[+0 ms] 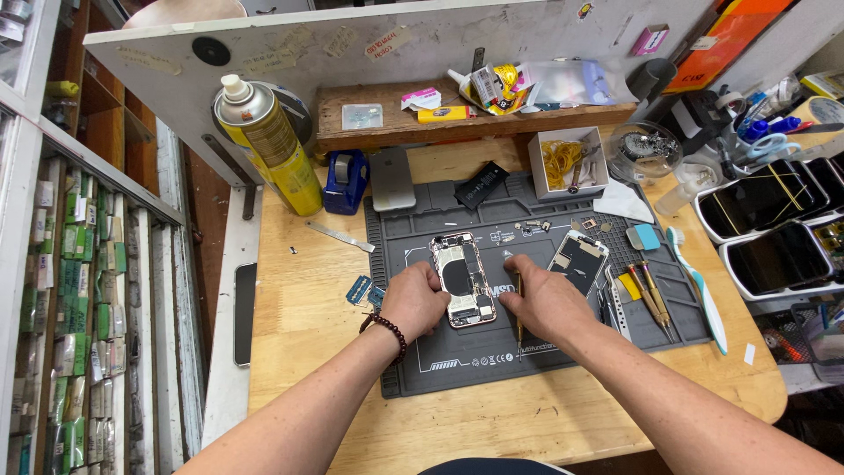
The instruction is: The person uses a screwdriver and tweezers to remove screws and small components from a disassembled smartphone chassis on a workbench. The person repeatedly picks up and places down tools while manipulating internal parts of the phone.
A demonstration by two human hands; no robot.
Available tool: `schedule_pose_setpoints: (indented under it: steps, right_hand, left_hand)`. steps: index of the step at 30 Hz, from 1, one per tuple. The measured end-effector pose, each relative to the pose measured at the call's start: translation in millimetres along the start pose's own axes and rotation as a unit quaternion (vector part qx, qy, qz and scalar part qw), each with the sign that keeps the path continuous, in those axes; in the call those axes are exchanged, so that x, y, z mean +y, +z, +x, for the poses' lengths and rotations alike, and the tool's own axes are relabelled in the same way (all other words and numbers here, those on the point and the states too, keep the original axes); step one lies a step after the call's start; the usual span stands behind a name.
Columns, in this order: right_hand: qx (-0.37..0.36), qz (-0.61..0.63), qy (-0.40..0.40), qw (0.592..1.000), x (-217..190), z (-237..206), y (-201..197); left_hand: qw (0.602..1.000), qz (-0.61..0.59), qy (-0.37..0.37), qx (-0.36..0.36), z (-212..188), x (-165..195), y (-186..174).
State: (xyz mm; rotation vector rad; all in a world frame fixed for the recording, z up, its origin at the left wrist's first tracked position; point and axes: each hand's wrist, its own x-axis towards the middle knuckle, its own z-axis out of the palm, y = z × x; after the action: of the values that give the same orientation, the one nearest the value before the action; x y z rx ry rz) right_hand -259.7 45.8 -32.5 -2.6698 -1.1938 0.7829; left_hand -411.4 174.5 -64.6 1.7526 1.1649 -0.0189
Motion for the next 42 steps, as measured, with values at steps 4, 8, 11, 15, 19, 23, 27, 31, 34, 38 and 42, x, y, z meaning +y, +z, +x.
schedule_pose_setpoints:
  steps: [4,8,11,15,19,23,27,31,34,38,42]
  right_hand:
    - [0.001,0.012,0.009,1.0,-3,-3,-2]
    - [-0.007,0.004,0.024,1.0,-6,-3,-3]
    - [-0.007,-0.007,0.027,1.0,-6,-4,-3]
    - [0.002,-0.006,0.002,1.0,-7,-5,-3]
    - [0.017,0.004,0.004,1.0,-5,-6,-4]
    - [0.055,0.063,-0.004,0.996,3,2,-5]
    - [0.11,0.126,-0.008,0.986,25,21,-6]
    - [0.132,0.269,0.063,0.952,77,34,-15]
    - [0.198,0.229,0.092,0.949,133,34,-27]
    - [0.259,0.053,0.116,0.957,194,34,-39]
    - [0.228,0.009,0.16,0.96,218,27,-31]
  left_hand:
    - [1.0,-0.022,0.005,-0.01,3,-2,-1]
    - [1.0,-0.021,-0.004,-0.015,4,-1,-1]
    - [1.0,-0.02,-0.011,-0.015,2,0,-1]
    - [1.0,-0.02,-0.008,-0.016,1,1,-2]
    - [0.999,-0.026,-0.015,-0.016,1,2,-2]
    - [0.999,-0.028,-0.014,-0.022,1,3,-2]
    - [0.999,-0.021,-0.013,-0.024,0,4,-4]
    - [0.999,-0.03,-0.017,-0.026,0,3,-5]
    - [0.999,-0.028,-0.013,-0.03,1,3,-6]
    - [0.999,-0.026,-0.016,-0.034,4,3,-5]
    - [0.999,-0.024,-0.015,-0.037,6,4,-3]
